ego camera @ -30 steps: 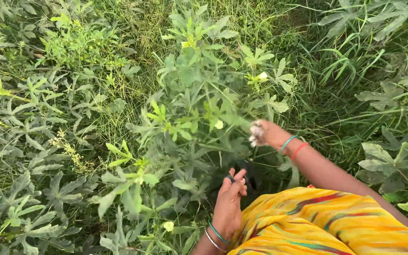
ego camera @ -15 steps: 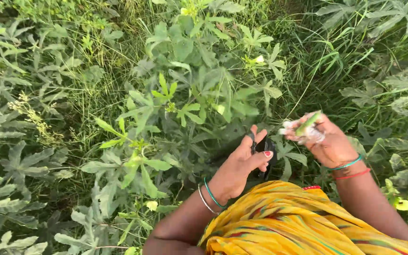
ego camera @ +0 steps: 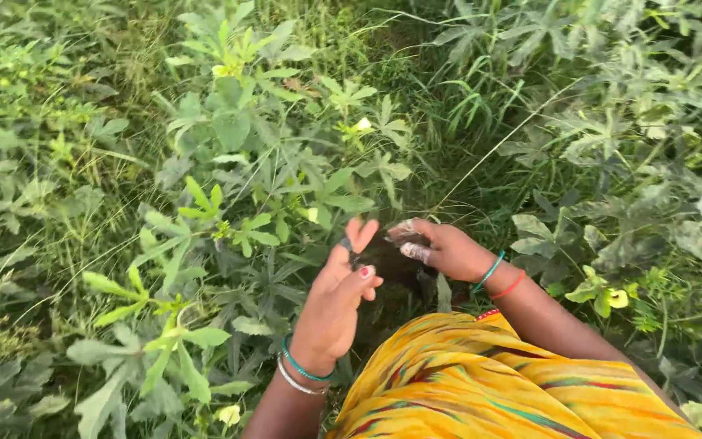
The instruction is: Picking okra from plants in a field and placing them in a plastic bag.
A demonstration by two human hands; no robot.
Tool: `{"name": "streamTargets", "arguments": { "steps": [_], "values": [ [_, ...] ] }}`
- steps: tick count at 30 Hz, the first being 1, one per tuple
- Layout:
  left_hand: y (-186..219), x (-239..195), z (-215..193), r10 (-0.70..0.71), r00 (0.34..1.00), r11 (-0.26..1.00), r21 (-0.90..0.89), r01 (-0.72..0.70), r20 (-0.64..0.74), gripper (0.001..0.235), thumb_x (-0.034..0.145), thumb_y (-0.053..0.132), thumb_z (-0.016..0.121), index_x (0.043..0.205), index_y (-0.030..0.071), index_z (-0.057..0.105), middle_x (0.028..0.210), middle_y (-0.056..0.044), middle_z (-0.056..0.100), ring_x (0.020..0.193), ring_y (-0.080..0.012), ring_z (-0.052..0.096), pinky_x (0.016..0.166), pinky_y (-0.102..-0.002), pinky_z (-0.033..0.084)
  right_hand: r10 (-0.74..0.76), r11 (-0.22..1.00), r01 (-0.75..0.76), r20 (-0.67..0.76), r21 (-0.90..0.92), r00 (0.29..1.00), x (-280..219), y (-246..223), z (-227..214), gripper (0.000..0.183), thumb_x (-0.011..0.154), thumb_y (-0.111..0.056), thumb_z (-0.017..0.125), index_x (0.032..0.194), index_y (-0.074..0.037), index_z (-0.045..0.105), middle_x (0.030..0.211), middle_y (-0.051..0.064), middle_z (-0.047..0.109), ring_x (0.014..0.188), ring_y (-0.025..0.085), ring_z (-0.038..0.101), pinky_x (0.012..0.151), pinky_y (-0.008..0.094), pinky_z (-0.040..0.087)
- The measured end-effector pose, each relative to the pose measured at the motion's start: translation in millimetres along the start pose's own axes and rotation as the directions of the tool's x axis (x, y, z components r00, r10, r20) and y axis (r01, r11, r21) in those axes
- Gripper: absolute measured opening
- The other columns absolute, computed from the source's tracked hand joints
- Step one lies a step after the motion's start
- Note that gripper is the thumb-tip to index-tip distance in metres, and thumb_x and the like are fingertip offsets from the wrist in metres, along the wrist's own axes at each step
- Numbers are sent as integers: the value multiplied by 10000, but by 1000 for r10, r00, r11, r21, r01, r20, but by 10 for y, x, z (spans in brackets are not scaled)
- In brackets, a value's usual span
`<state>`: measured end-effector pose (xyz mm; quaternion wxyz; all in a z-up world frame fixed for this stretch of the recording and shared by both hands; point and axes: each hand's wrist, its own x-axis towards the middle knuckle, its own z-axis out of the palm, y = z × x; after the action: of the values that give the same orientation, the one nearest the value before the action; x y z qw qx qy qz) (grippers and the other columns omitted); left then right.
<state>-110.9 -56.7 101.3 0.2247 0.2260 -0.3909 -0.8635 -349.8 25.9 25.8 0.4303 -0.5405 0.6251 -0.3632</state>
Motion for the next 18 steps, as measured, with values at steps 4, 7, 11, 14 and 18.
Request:
{"name": "streamTargets", "arguments": {
  "steps": [4,7,11,14,18],
  "values": [
    [-20,-51,-116,-28,997,999,-22,26,-66,809,907,116,559,1624,10,199,1653,-88,393,894,-99,541,799,-249,451,-14,982,26,-64,188,998,-37,8,-168,338,1007,-105,606,1341,-53,611,1234,80,734,1157,159,687,1006,329,539],
    [-151,-48,-307,-27,994,999,-50,22,-109,781,929,116,543,1617,4,190,1661,-112,383,873,-100,536,839,-270,460,-45,982,69,-138,174,989,-83,-27,-423,324,1018,-99,614,1336,-40,611,1236,68,721,1145,140,673,984,315,539],
    [-318,-15,-573,-6,978,998,-67,-8,-208,749,957,111,508,1624,-10,188,1670,-147,381,832,-81,534,900,-306,467,-51,933,137,-256,334,965,-224,200,-808,310,1033,-59,579,1340,-16,595,1265,89,697,1146,165,670,1015,332,527],
    [-422,22,-800,-1,968,997,-78,-20,-251,742,961,109,495,1626,-5,186,1671,-167,377,810,-73,547,915,-322,466,-68,894,212,-348,395,935,-441,416,-1090,314,1030,-50,572,1341,-14,587,1267,101,698,1155,196,689,1037,350,532],
    [-470,83,-957,21,966,993,-110,-51,-256,727,980,116,493,1633,2,196,1674,-200,363,787,-74,550,907,-329,462,56,859,228,-527,459,848,-778,617,-1429,305,1044,-108,580,1333,-13,605,1238,121,717,1111,219,709,979,354,540]
  ]
}}
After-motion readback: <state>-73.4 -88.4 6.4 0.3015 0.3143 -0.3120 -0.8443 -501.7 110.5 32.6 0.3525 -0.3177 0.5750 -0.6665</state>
